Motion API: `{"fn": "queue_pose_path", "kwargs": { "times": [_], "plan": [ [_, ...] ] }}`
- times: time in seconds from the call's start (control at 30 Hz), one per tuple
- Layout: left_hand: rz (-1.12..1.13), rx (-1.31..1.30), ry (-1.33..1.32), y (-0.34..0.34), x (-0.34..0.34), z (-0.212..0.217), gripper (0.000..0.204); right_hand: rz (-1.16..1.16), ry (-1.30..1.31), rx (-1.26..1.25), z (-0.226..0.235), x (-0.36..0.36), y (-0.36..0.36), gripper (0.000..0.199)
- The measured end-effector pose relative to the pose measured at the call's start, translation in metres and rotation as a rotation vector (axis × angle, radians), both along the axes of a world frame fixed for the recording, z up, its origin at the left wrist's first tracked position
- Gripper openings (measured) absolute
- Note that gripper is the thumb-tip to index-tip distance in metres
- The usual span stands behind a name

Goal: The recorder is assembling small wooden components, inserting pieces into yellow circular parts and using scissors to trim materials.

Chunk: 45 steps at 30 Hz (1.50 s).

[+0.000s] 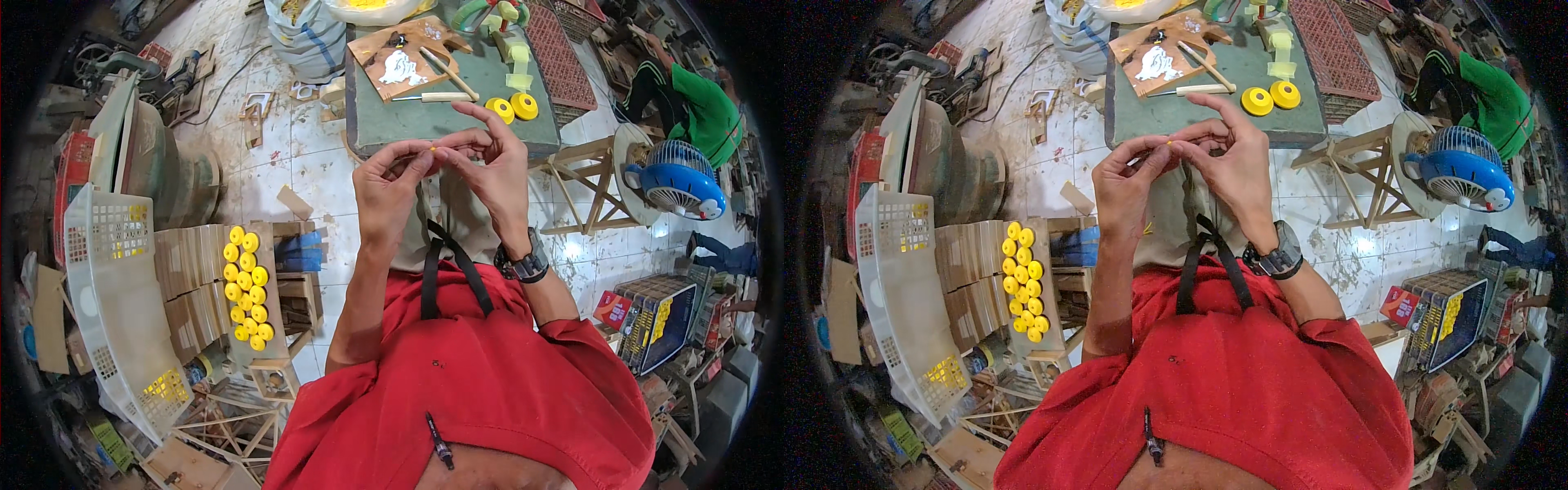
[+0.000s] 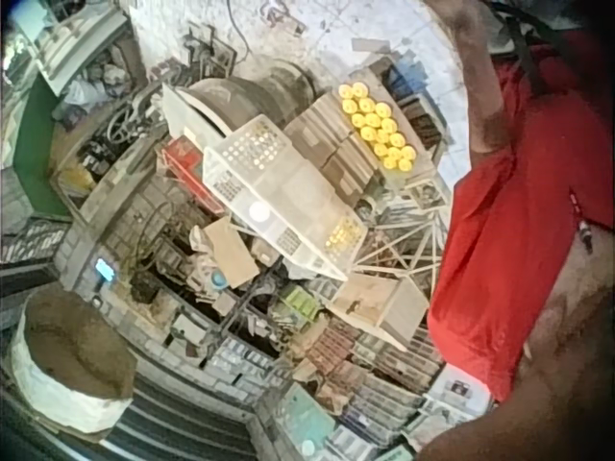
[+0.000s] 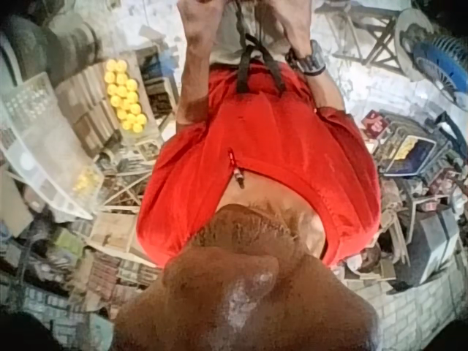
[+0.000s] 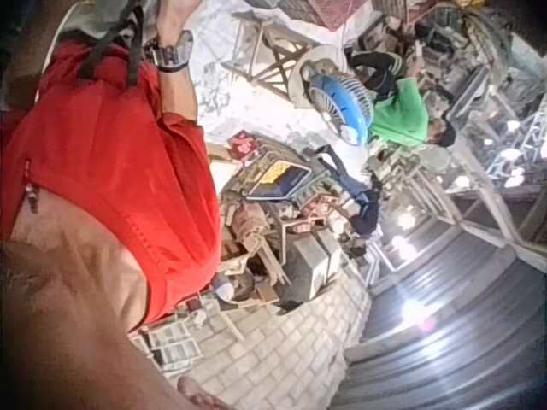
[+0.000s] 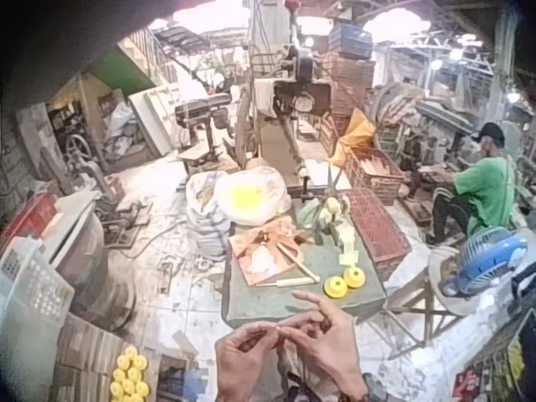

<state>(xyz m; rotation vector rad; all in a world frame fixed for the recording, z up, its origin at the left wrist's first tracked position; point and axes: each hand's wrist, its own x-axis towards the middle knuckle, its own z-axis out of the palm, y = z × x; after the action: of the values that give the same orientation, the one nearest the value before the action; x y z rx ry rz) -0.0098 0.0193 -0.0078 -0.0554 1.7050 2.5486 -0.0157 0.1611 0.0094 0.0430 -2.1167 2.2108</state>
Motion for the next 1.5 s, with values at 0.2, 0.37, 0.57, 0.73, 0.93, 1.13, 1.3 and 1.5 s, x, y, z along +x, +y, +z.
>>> {"fn": "queue_pose_path", "kwargs": {
  "times": [0.2,0.37,0.57,0.73,0.93,1.13,1.3,1.5],
  "plan": [
    [0.033,0.052,-0.03,0.0,-0.001,-0.001,0.018,-0.097,0.172,0.135,-0.003,-0.001,-0.002,0.061],
    [0.016,0.096,-0.048,-0.002,-0.001,-0.003,0.022,-0.077,0.713,0.558,-0.017,0.0,0.003,0.064],
    [-0.002,0.098,-0.078,-0.006,-0.003,-0.002,0.021,-0.078,0.794,0.528,-0.022,0.0,0.006,0.067],
    [-0.024,0.111,-0.105,-0.007,-0.003,0.001,0.023,-0.021,0.86,0.524,-0.028,-0.003,0.01,0.063],
    [-0.015,0.146,-0.11,-0.007,-0.002,0.0,0.021,-0.047,0.848,0.597,-0.022,0.004,0.009,0.062],
    [-0.021,0.178,-0.11,-0.004,-0.004,0.003,0.016,-0.107,0.681,0.473,-0.026,0.015,0.003,0.065],
    [-0.047,0.192,-0.142,-0.005,-0.001,-0.001,0.014,-0.131,0.524,0.285,-0.025,0.018,-0.001,0.064],
    [-0.024,0.219,-0.171,-0.002,-0.003,-0.005,0.014,-0.217,0.386,-0.071,-0.021,0.023,-0.012,0.064]
  ]
}}
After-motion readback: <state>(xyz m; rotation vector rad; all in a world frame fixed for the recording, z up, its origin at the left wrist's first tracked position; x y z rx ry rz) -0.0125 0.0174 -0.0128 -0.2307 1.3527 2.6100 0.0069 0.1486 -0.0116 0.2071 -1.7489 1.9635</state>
